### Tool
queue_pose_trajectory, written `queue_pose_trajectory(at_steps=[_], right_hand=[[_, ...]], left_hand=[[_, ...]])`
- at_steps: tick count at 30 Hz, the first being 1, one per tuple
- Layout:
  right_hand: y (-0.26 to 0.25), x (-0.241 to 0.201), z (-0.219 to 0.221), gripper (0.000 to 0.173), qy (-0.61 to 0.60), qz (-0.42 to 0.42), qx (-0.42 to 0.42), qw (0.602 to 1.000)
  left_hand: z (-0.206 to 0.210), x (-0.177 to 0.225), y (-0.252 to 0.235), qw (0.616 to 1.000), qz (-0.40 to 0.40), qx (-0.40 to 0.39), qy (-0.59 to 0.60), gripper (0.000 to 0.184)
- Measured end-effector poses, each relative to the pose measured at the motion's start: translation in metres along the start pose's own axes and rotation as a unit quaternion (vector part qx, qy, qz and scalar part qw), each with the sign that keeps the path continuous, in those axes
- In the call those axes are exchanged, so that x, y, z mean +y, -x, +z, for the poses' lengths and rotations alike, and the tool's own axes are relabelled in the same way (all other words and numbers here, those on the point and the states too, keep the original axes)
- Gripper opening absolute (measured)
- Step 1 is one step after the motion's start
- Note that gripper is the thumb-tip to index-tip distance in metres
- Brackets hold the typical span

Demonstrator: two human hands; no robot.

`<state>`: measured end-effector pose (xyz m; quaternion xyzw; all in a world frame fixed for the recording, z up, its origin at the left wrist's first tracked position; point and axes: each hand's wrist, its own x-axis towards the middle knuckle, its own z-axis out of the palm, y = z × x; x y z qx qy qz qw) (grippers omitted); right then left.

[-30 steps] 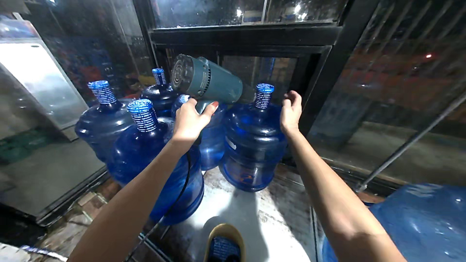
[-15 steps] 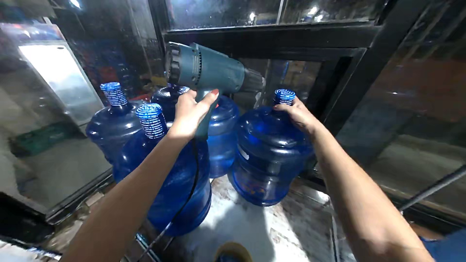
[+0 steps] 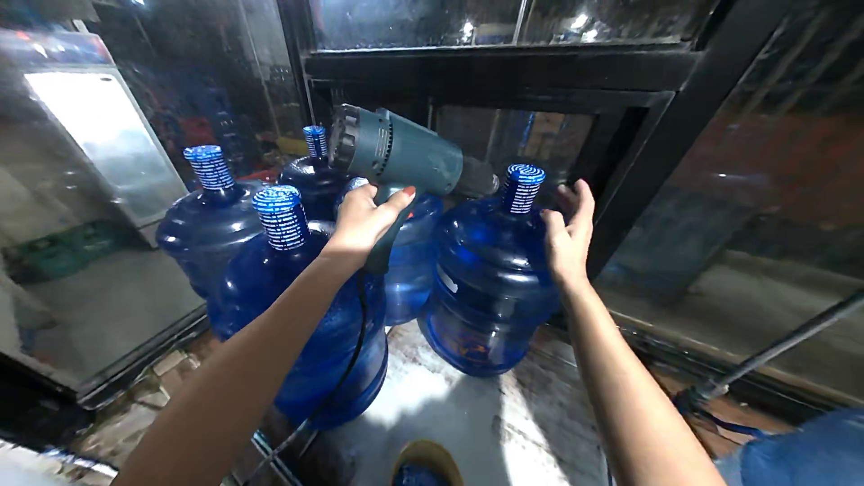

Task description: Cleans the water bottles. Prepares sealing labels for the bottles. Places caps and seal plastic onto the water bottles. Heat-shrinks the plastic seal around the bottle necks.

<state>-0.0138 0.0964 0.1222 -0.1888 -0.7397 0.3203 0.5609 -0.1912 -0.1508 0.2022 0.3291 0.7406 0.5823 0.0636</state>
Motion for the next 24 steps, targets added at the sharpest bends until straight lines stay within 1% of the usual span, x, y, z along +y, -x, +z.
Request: queue_pose_trajectory(at_steps=[2,4,6,8,10,12,15,17,19,21,22,24], right_hand=[[-0.001,0.001,0.0,0.068,-0.018,0.014,0.023,0.999],[-0.001,0.002,-0.001,0.066,-0.035,0.021,0.04,0.998],[-0.001,0.002,-0.002,0.066,-0.053,0.03,0.046,0.997],[0.0,0.003,-0.002,0.066,-0.063,0.035,0.055,0.996],[-0.001,0.004,-0.001,0.067,-0.067,0.035,0.066,0.995],[0.0,0.004,-0.001,0.068,-0.068,0.04,0.078,0.994],[-0.004,0.005,0.001,0.069,-0.076,0.047,0.109,0.99],[-0.009,0.007,0.004,0.07,-0.088,0.043,0.142,0.985],[-0.011,0.006,0.005,0.069,-0.098,0.056,0.152,0.982],[-0.011,0.004,0.005,0.068,-0.107,0.067,0.155,0.98],[-0.01,0.004,0.004,0.068,-0.108,0.067,0.154,0.98],[-0.01,0.004,0.004,0.068,-0.114,0.067,0.156,0.979]], left_hand=[[0.01,-0.002,-0.012,1.0,-0.013,-0.013,0.0,0.047],[0.025,-0.003,-0.029,0.999,-0.026,-0.02,0.027,0.05],[0.043,-0.001,-0.047,0.994,-0.048,-0.028,0.099,0.048],[0.06,0.005,-0.065,0.979,-0.088,-0.05,0.178,0.045],[0.076,0.011,-0.081,0.961,-0.128,-0.099,0.225,0.046],[0.09,0.011,-0.093,0.95,-0.148,-0.154,0.227,0.044],[0.103,0.015,-0.1,0.948,-0.167,-0.182,0.199,0.043],[0.098,0.014,-0.097,0.955,-0.154,-0.172,0.184,0.041],[0.083,0.016,-0.087,0.967,-0.13,-0.134,0.171,0.04],[0.06,0.019,-0.069,0.982,-0.088,-0.085,0.143,0.039],[0.047,0.022,-0.058,0.991,-0.059,-0.058,0.105,0.039],[0.021,0.031,-0.034,1.0,-0.004,-0.008,-0.014,0.044]])
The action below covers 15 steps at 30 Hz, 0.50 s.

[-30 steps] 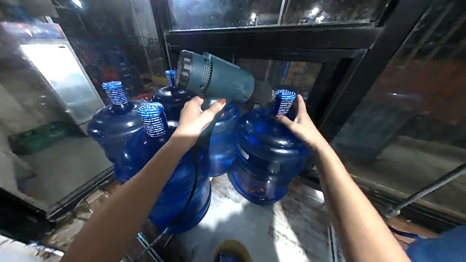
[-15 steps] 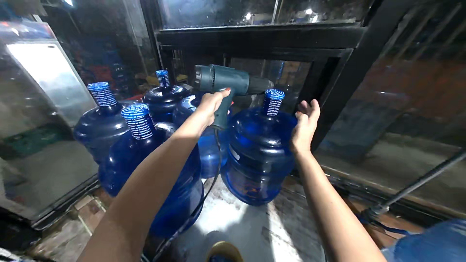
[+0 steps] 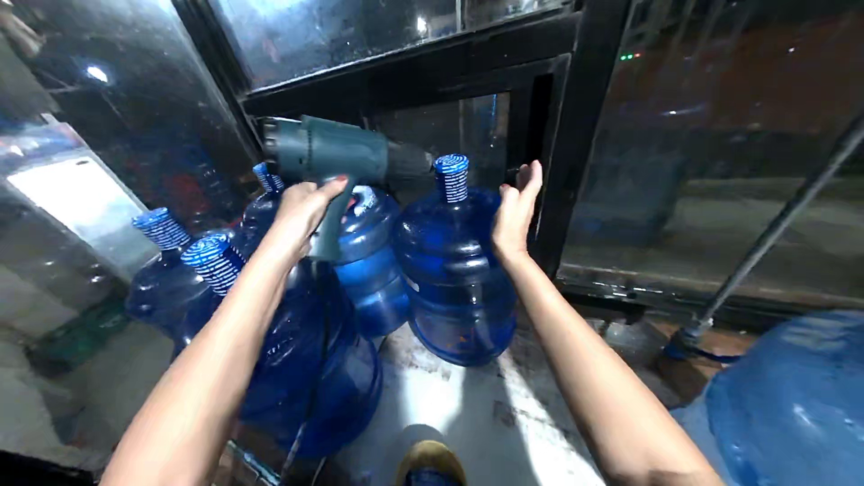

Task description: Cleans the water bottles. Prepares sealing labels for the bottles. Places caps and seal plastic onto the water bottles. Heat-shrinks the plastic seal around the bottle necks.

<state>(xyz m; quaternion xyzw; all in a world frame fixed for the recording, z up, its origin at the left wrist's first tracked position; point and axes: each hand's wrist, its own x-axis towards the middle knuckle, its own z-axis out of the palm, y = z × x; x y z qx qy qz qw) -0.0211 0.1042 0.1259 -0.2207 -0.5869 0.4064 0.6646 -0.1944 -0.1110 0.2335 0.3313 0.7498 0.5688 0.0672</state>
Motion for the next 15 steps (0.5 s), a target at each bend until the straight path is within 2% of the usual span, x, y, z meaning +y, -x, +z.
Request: queue_pose_trajectory(at_steps=[2,4,7,10,15], right_hand=[[0.0,-0.001,0.001,0.068,-0.014,0.006,0.01,1.0],[0.001,-0.002,0.002,0.066,-0.022,0.007,0.02,1.0],[0.002,-0.001,0.002,0.064,-0.035,0.009,0.03,0.999],[0.001,-0.002,0.002,0.064,-0.051,0.015,0.038,0.998],[0.001,-0.003,0.002,0.063,-0.057,0.006,0.041,0.997]], left_hand=[[-0.018,0.012,0.025,0.988,0.062,0.042,-0.136,0.053],[-0.023,0.027,0.048,0.958,0.148,0.06,-0.238,0.058],[-0.003,0.061,0.076,0.904,0.262,0.057,-0.333,0.056],[0.035,0.101,0.083,0.852,0.297,0.034,-0.429,0.061],[0.119,0.158,0.077,0.771,0.306,-0.029,-0.557,0.05]])
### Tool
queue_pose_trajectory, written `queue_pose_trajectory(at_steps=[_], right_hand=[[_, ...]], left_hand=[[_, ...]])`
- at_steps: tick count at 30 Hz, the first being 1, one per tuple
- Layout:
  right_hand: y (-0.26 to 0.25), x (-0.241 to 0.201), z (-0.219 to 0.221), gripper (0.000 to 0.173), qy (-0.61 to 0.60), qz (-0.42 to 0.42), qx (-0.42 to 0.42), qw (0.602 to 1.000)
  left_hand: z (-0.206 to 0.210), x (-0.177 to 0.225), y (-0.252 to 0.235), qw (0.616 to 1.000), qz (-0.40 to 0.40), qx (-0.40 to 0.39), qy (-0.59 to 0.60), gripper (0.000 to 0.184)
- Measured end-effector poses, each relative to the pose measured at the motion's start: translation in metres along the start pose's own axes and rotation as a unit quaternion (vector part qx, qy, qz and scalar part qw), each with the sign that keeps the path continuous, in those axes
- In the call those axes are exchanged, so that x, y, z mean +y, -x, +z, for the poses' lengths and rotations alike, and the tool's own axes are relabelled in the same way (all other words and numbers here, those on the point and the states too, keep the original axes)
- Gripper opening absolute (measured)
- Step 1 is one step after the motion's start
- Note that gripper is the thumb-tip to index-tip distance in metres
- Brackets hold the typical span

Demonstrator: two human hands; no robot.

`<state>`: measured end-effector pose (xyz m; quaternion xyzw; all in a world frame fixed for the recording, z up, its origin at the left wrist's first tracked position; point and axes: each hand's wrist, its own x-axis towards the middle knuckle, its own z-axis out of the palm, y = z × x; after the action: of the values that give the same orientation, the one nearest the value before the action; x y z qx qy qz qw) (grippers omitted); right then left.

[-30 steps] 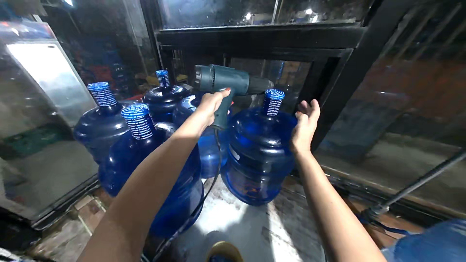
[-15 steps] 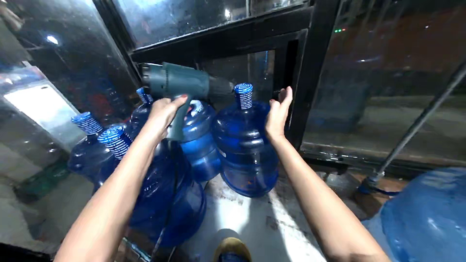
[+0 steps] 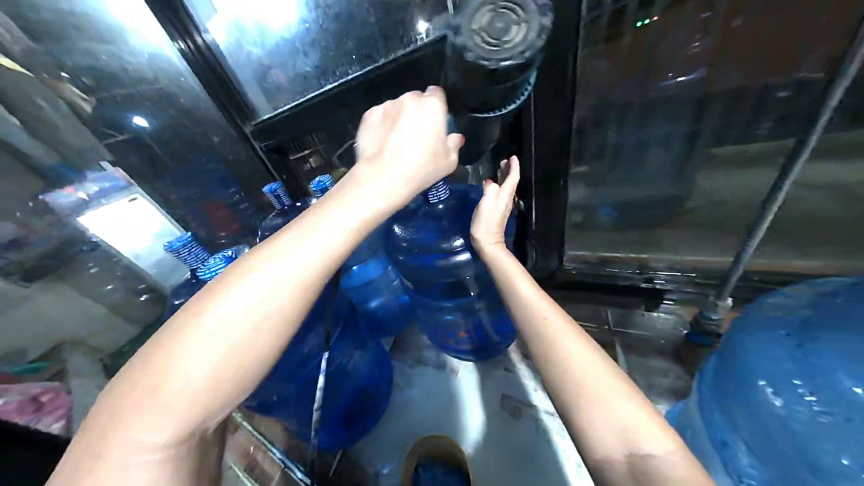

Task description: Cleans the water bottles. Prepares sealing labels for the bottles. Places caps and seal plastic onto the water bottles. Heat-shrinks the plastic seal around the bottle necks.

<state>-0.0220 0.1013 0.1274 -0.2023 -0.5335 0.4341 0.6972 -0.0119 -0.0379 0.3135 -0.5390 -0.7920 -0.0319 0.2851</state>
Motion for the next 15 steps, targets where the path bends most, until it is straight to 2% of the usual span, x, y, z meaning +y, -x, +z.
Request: queue_pose_trajectory(at_steps=[4,7,11,13,15], right_hand=[[0.0,-0.001,-0.002,0.062,-0.011,0.008,0.002,1.0],[0.0,-0.002,-0.001,0.063,-0.026,0.017,0.0,1.0],[-0.002,-0.001,-0.007,0.065,-0.003,-0.003,-0.001,1.0],[0.003,-0.008,-0.019,0.062,0.061,-0.008,-0.035,0.997],[0.014,-0.027,-0.026,0.056,0.13,0.025,-0.086,0.987]], left_hand=[[0.011,0.036,-0.035,0.995,0.011,-0.063,-0.077,0.043],[0.016,0.026,-0.031,0.993,0.02,-0.079,-0.081,0.043],[0.012,-0.007,0.01,0.999,0.015,-0.047,-0.006,0.05],[0.007,-0.019,0.041,0.999,-0.014,-0.03,0.043,0.047],[0.007,-0.031,0.076,0.993,-0.048,0.0,0.108,0.038]])
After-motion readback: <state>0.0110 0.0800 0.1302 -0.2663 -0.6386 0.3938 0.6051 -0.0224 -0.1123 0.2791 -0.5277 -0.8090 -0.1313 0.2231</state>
